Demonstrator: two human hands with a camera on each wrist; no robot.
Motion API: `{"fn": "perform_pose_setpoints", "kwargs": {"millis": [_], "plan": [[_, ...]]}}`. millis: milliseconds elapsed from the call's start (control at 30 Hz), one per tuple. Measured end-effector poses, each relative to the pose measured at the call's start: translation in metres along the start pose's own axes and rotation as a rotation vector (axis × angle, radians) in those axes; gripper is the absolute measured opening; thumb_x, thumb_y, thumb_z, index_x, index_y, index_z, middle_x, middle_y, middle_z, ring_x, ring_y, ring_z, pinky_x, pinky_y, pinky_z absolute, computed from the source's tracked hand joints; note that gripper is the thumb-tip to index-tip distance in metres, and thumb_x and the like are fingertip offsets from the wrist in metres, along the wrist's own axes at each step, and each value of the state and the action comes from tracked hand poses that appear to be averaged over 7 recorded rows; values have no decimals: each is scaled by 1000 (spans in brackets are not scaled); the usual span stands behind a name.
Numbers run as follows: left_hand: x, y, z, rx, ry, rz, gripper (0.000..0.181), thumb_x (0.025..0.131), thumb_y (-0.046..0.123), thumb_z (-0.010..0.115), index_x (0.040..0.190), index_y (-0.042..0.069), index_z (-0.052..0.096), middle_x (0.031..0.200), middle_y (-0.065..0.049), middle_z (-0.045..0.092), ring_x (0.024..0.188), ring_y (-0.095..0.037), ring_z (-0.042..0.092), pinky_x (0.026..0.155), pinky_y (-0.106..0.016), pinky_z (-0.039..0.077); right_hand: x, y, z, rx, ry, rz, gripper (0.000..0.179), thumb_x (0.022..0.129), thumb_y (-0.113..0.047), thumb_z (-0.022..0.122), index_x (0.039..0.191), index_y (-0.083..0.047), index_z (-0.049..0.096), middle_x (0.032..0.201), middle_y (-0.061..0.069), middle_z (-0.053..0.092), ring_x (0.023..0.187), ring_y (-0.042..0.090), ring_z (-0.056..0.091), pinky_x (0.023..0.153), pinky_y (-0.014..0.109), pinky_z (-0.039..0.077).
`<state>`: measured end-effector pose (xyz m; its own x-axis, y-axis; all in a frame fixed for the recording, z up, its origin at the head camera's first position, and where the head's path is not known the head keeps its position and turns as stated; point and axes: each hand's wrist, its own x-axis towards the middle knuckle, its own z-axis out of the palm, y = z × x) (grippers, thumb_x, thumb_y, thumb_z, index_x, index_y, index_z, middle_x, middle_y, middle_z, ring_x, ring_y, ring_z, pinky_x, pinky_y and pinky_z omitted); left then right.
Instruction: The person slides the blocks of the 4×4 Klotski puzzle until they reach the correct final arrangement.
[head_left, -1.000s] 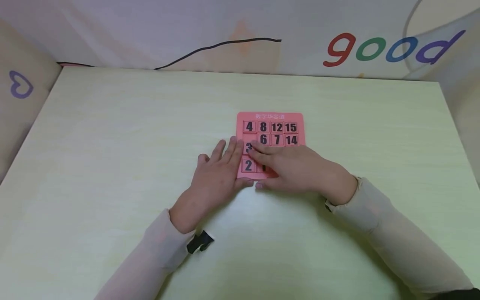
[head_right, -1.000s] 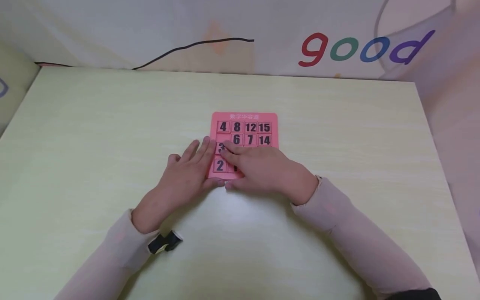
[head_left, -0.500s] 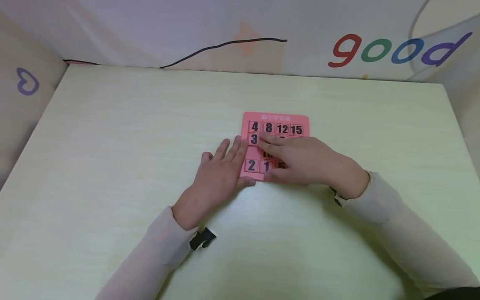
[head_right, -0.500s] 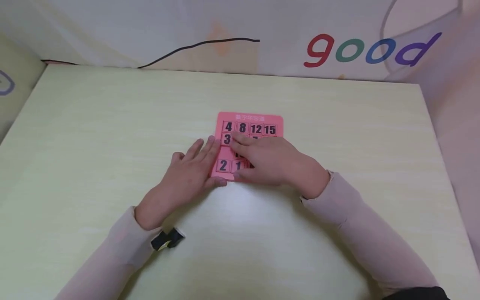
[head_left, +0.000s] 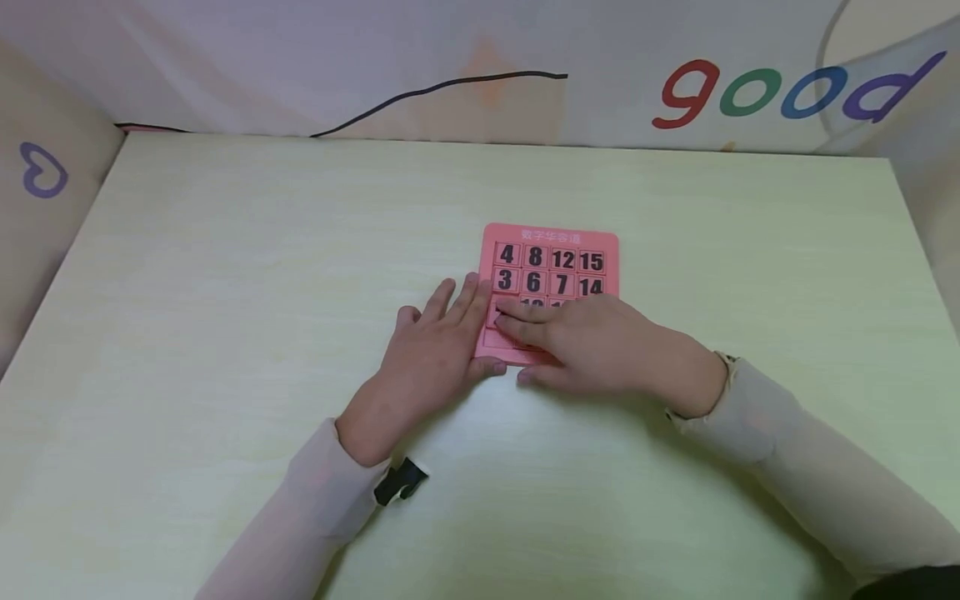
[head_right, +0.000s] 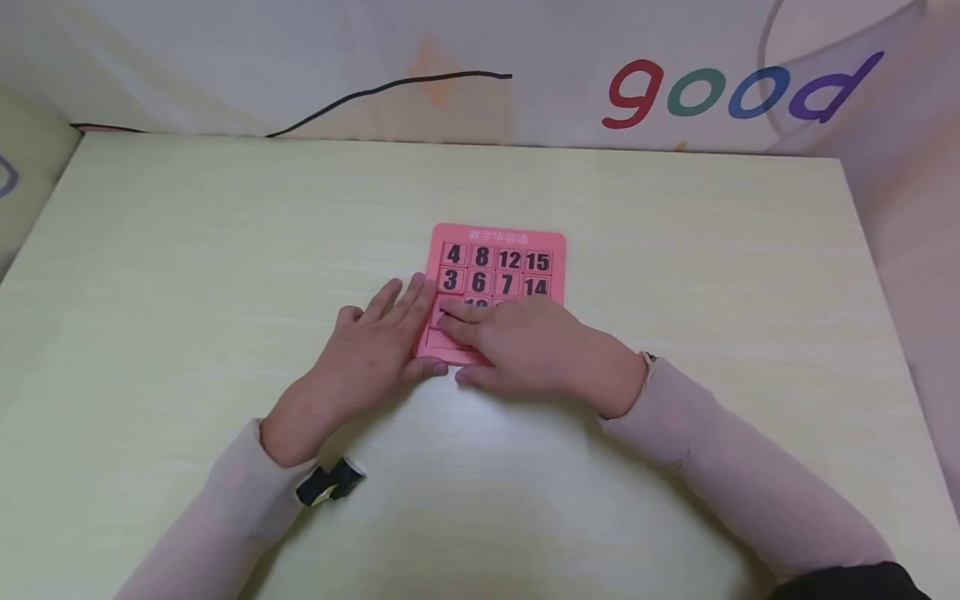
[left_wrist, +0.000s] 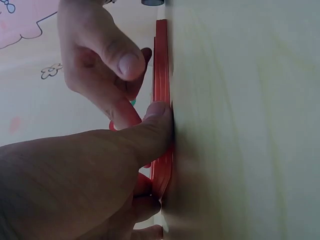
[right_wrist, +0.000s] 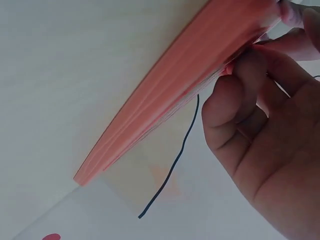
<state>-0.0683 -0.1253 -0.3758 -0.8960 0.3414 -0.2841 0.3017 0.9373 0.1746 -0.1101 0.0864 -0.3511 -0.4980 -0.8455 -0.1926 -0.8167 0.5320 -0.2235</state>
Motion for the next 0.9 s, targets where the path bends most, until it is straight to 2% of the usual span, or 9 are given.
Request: {"fn": "perform_pose_setpoints", "kwargs": {"millis": [133, 400, 500, 633, 733, 900], "plan": [[-1, -2, 1, -9, 8, -3, 95, 96, 61, 56, 163, 12, 11, 168, -5, 8, 153, -32, 7, 98, -50, 33, 7, 5, -2, -2, 9, 11, 65, 97, -50, 63, 151, -16, 49, 154, 3, 44, 126, 28, 59, 86, 43, 52], [-1, -5, 4, 10, 19, -16, 91, 98, 62, 52, 163, 12, 12, 168, -6, 8, 153, -33, 10, 99, -51, 34, 16, 10, -2, -27, -13, 24, 65, 98, -50, 60, 151, -15, 48, 157, 2, 40, 127, 29, 58, 87, 43, 51], [-2, -4, 5, 17, 18, -19, 91, 98, 62, 51, 162, 11, 12, 167, -6, 8, 153, -34, 11, 98, -51, 35, 16, 12, -3, -14, -14, 20, 66, 98, -51, 60, 152, -15, 48, 158, 2, 39, 128, 29, 57, 92, 45, 50], [-2, -3, 7, 24, 25, -24, 92, 97, 63, 51, 162, 10, 13, 167, -7, 9, 152, -35, 13, 98, -51, 36, 12, 18, -6, -9, 11, 13, 64, 99, -50, 58, 152, -16, 48, 157, 2, 40, 134, 26, 51, 96, 46, 48], [-2, -1, 7, 16, 47, -24, 93, 97, 63, 53, 162, 9, 15, 167, -8, 12, 152, -35, 15, 98, -51, 36, 4, 26, -12, -9, 50, 32, 59, 100, -45, 58, 151, -16, 51, 156, 3, 44, 135, 25, 50, 91, 44, 51], [0, 3, 6, 7, 72, -21, 95, 97, 63, 54, 163, 8, 14, 167, -10, 13, 152, -35, 15, 98, -53, 36, -13, 39, -21, 19, 108, 85, 50, 100, -33, 61, 145, -12, 57, 153, 5, 47, 129, 29, 56, 89, 47, 52]]}}
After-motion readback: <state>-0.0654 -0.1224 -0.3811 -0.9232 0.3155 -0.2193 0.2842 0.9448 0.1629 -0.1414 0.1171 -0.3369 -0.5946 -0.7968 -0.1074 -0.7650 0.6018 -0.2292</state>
